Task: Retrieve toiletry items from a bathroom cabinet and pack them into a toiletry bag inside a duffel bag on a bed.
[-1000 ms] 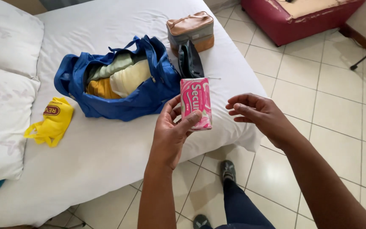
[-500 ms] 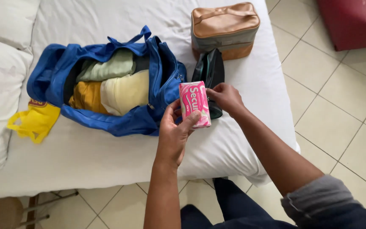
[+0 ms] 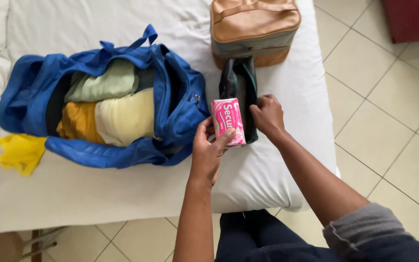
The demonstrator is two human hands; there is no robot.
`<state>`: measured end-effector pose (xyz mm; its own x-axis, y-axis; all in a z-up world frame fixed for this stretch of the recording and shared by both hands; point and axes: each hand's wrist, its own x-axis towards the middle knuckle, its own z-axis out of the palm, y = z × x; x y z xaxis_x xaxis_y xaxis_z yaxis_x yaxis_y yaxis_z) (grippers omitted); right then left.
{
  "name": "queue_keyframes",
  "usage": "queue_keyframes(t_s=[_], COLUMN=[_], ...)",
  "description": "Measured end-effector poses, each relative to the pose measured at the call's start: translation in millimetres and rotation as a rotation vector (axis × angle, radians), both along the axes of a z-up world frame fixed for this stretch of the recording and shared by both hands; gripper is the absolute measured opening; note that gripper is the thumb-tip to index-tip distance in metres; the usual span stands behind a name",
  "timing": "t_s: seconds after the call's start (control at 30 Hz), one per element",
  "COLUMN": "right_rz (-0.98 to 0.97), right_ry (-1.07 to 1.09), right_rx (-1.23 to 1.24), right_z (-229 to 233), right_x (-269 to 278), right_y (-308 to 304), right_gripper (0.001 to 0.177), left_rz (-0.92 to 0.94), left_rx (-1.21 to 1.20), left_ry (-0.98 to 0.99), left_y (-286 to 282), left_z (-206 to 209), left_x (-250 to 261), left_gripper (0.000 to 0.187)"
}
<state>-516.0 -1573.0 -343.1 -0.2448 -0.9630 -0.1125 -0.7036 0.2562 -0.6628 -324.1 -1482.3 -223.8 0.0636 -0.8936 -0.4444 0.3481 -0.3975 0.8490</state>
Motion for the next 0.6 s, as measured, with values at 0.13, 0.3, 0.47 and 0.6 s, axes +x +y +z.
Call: queue_keyframes(t_s=[0.13,0.3,0.47,0.6], right_rz=[-0.015,-0.119,-0.108,0.017], right_ry=[-0.114,-0.265,-0.126,0.010], right_rx=[-0.102,-0.115,-0.033,0.323], right_z=[19,1,18,10], right_x=[-35,-50,-52,-67], right_y=[34,66,59,36], right_gripper=[0.022,0.022,0.031,0.063], left_rz=[-0.100,-0.171,-0.034,-0.057], left_rx=[-0.019,-0.022,0.093,-0.037], left_ry=[-0.002,0.106,0.152,-0.184], left_y=[-21,-30,-19,-24], left_z=[-8,-44,-89,-91], left_x=[-40,-87,-119,-118], left_gripper=[0.070,0.067,0.069,0.069])
